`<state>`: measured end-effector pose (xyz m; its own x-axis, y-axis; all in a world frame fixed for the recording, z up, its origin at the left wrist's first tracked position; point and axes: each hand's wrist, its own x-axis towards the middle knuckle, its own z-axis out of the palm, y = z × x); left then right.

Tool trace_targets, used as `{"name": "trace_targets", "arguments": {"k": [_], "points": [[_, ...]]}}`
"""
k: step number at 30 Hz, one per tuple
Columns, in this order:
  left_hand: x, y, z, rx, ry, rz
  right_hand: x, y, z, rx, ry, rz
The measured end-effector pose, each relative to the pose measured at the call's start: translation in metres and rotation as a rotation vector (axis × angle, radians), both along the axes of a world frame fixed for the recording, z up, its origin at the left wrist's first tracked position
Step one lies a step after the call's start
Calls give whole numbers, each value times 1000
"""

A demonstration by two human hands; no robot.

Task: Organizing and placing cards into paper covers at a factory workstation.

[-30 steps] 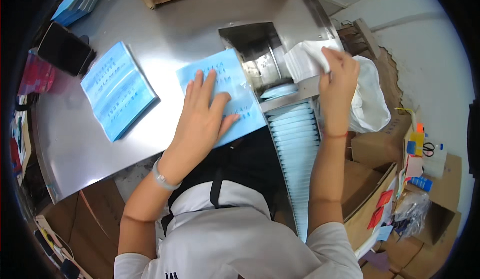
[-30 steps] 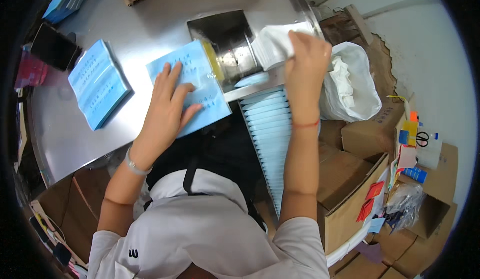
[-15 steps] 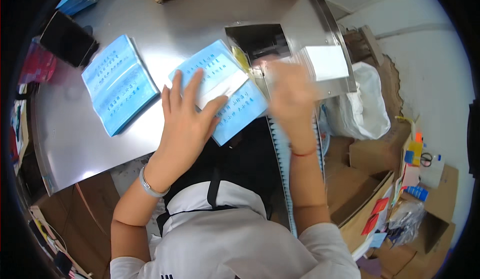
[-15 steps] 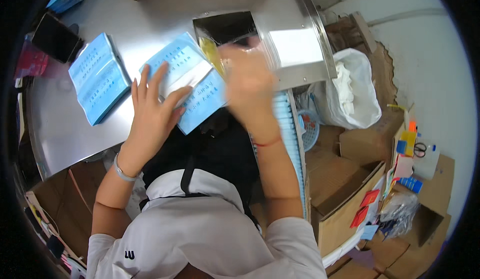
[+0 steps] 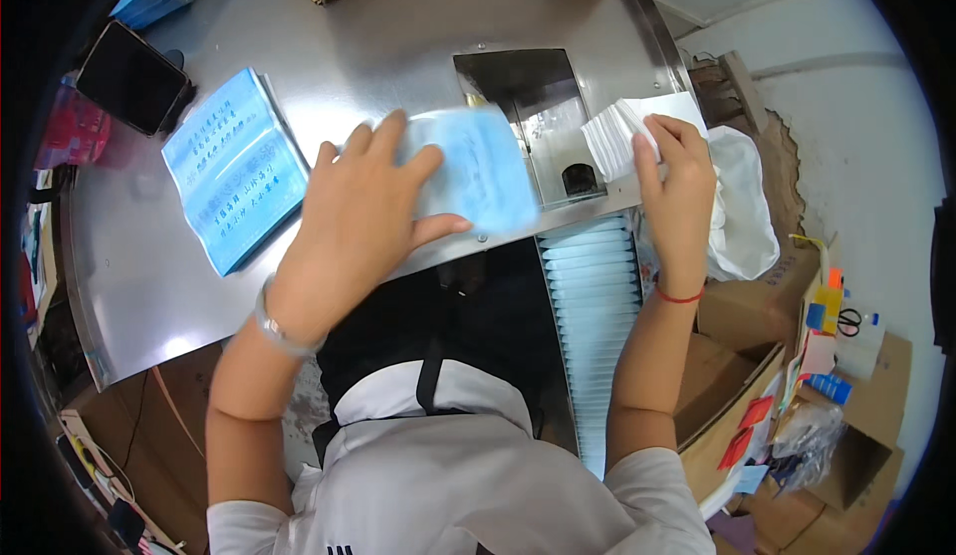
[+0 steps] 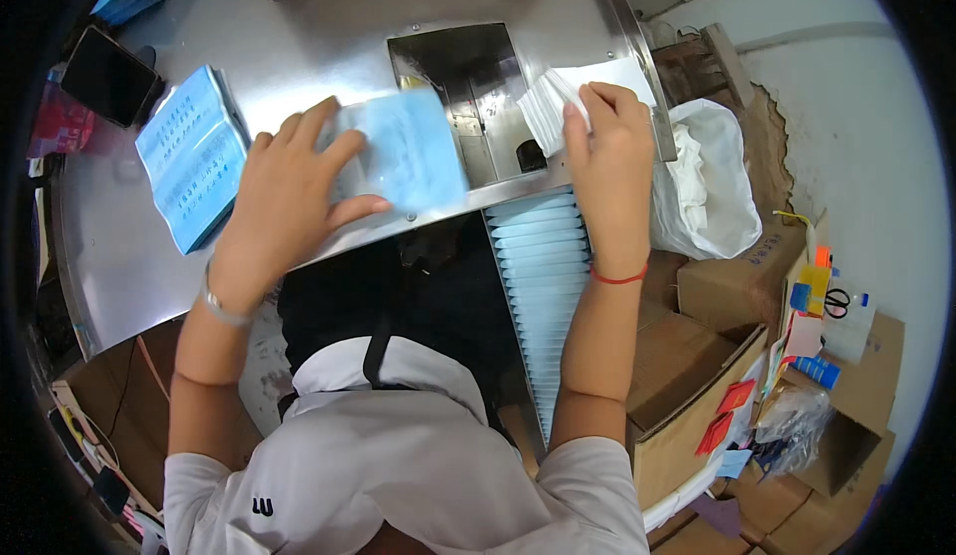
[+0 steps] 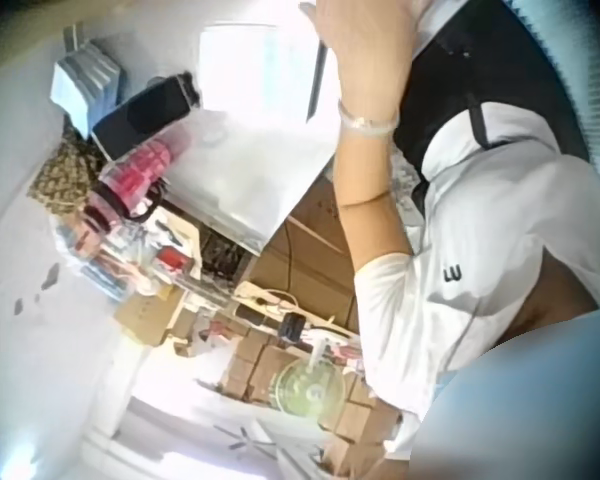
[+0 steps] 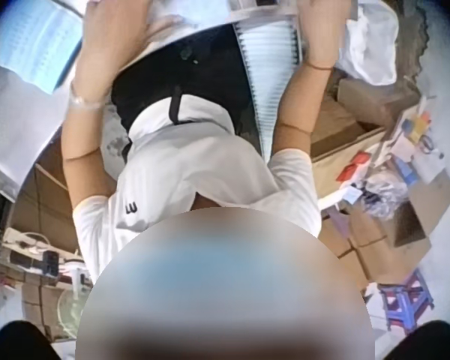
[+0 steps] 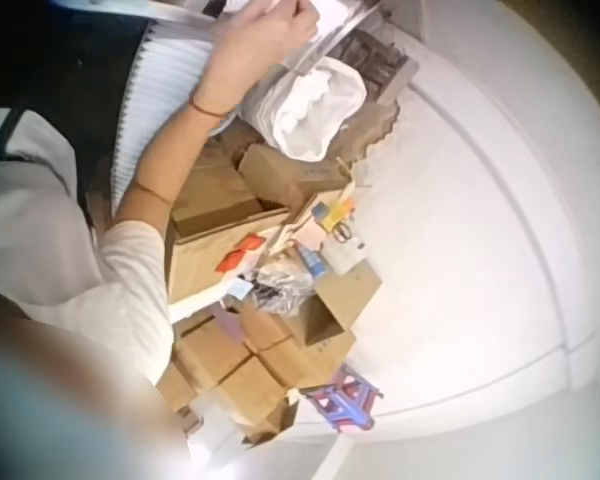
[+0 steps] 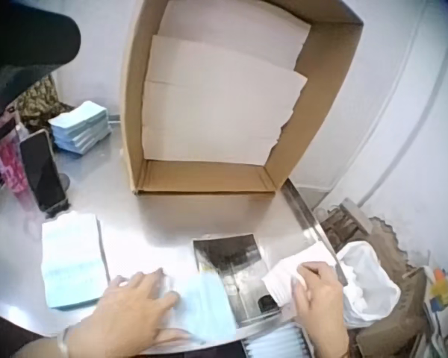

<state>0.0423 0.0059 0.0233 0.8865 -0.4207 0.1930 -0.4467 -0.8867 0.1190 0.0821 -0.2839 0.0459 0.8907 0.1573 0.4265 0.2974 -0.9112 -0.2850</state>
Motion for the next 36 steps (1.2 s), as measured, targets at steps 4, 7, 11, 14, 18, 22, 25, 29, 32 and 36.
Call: {"name": "trace_targets", "arguments": {"k": [4,7,11,14,18,22,25,29,32,36], "points": [[-30,-18,-24,-243,61,64,0,-8,2,68,84,11],[-34,-26,-29,-272,-40,110,5,-16,-9,-60,-58,62],[-33,-24,-26,-284,50,-27,-21,10,-13,-120,-235,217],[-13,-1,-34,-307,12,-88,-92,97,-39,32,-45,496],[-14,-25,-22,-665,337,-105,-34,87,-57,-180,118,302],[-30,-48,-8,-595,108,-274,21,81,-62,-228,313,438],[-39,3,4,-905,453,-39,23,69,-51,-79,84,128],[-36,132,-25,-134,-196,491,-11,38,-10,179,-287,-101],[-27,137,-20,-34,-133,536,-3,21,-31,-133,-235,-175],[-17,69,-8,-194,-184,445,-11,15,-30,-85,-141,-191]]}}
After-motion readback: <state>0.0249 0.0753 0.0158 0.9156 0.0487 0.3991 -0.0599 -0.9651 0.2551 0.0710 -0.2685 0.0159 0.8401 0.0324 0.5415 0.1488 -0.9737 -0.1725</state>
